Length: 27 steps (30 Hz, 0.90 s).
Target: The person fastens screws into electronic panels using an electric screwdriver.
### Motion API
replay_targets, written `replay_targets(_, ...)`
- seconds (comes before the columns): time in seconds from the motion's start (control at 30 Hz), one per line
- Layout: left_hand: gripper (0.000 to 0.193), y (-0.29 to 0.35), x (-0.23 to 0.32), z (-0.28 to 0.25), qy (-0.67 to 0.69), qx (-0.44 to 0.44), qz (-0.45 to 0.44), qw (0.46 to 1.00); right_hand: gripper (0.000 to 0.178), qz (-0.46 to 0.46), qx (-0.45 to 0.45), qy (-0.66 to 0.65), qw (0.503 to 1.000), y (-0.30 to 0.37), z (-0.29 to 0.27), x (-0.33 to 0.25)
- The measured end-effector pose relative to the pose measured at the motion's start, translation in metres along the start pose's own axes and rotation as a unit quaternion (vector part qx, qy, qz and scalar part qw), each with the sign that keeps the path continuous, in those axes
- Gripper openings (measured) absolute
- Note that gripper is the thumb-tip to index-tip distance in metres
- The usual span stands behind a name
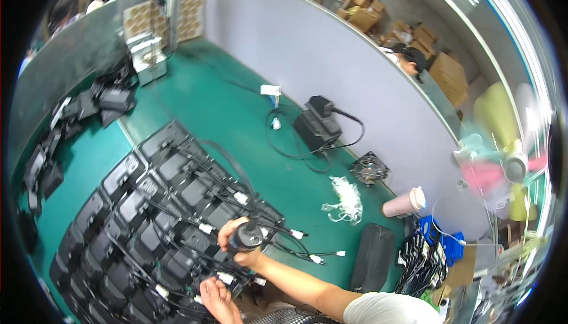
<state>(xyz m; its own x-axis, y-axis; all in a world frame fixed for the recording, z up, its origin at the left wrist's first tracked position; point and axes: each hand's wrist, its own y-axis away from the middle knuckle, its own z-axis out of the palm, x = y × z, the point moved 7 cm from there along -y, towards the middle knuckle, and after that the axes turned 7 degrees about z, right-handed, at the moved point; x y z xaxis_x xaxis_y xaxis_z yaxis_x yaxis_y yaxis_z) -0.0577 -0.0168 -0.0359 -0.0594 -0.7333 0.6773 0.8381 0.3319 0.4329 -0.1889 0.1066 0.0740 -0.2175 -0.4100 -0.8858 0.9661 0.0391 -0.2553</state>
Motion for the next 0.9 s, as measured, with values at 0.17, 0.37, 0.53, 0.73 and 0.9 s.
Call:
replay_targets(0.17,0.022,0.02,0.008,0.021,-0.034,0.057,-0.03,0.997,0.065,0.065,-0.014,-0.021,0.998,0.002,-0.013,0.007)
replay_targets(0.37,0.024,0.024,0.011,0.026,-0.041,0.067,-0.051,0.996,0.059,0.062,0.125,-0.021,0.99,-0.007,-0.03,-0.028)
replay_targets(0.53,0.037,0.029,0.021,0.026,0.007,0.037,-0.075,0.996,0.057,0.005,0.118,-0.147,0.982,-0.005,-0.023,-0.064)
replay_targets(0.73,0.035,0.047,0.028,0.062,0.064,-0.038,-0.087,0.993,0.063,-0.008,0.11,-0.206,0.972,0.006,-0.014,-0.108)
replay_targets(0.9,0.036,0.057,0.006,0.062,0.082,-0.083,-0.137,0.984,0.066,0.018,0.069,-0.241,0.968,0.02,-0.017,-0.106)
